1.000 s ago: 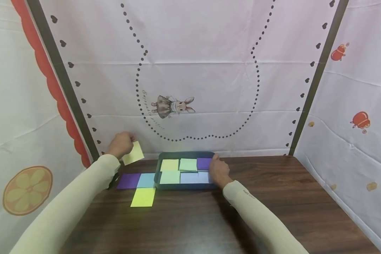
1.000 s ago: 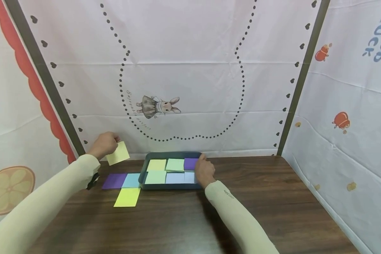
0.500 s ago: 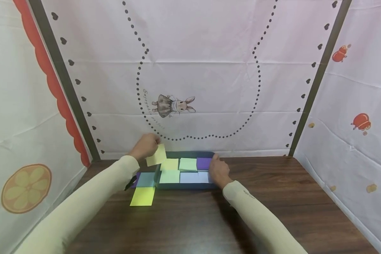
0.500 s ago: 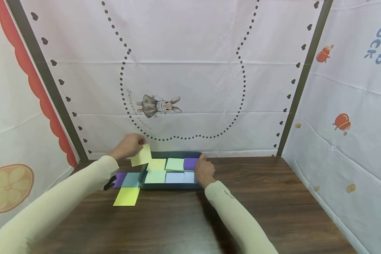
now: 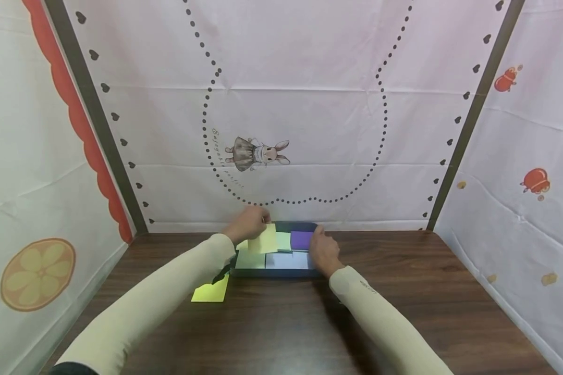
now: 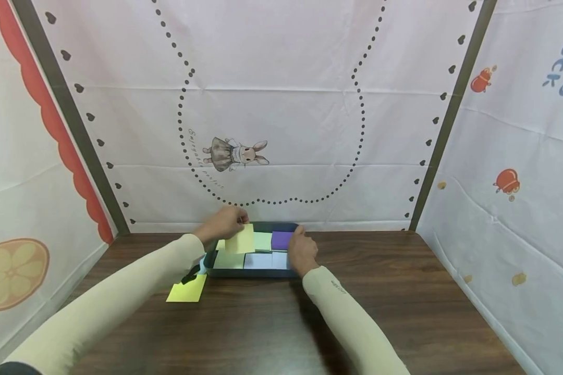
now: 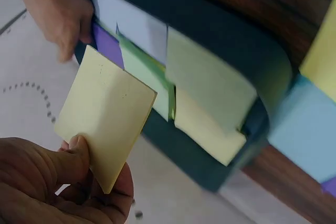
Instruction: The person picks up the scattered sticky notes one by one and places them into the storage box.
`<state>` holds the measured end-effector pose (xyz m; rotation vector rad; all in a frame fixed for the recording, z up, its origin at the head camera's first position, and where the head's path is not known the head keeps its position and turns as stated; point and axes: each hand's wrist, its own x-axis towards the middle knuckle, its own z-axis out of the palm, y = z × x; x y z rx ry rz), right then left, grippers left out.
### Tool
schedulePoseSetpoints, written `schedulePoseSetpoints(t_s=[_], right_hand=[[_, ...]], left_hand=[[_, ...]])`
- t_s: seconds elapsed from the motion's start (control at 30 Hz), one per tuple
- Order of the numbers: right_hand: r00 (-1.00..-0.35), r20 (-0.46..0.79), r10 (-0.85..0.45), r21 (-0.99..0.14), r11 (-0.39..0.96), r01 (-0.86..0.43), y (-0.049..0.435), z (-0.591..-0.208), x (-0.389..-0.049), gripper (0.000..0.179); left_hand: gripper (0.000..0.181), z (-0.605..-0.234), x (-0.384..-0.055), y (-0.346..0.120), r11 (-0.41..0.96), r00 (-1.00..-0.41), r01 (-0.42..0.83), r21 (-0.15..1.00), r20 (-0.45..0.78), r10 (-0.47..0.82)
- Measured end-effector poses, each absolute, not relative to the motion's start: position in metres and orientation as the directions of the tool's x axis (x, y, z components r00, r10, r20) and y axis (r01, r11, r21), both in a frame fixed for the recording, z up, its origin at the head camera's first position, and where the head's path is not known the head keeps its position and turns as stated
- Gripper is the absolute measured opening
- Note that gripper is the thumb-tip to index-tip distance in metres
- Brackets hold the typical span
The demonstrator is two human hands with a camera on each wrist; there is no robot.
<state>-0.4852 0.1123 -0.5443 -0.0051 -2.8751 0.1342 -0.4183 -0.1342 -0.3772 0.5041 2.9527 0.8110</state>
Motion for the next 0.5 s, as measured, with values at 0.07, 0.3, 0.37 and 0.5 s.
schedulePoseSetpoints(t_s=[0.07, 0.3, 0.37, 0.5], right_hand=[[-0.961, 0.277, 0.008, -0.081, 0.997, -0.015, 0.113, -0.547, -0.484, 0.038], [-0.961, 0.277, 0.011, -0.088, 0.996, -0.014, 0.114, -0.549, -0.484, 0.036], [-0.963, 0.271, 0.010, -0.089, 0.996, -0.014, 0.113, -0.547, -0.485, 0.035], [-0.969, 0.246, 0.014, -0.092, 0.996, -0.009, 0.113, -0.544, -0.486, 0.034]], left_hand=[[0.017, -0.390, -0.430, -0.128, 0.808, -0.936, 0.321, 0.495, 0.035, 0.351], [0.019, -0.477, -0.511, -0.131, 0.779, -0.910, 0.372, 0.505, 0.032, 0.414], [0.019, -0.482, -0.509, -0.127, 0.779, -0.909, 0.376, 0.501, 0.033, 0.416], [0.019, -0.491, -0.503, -0.119, 0.785, -0.906, 0.386, 0.485, 0.042, 0.420]])
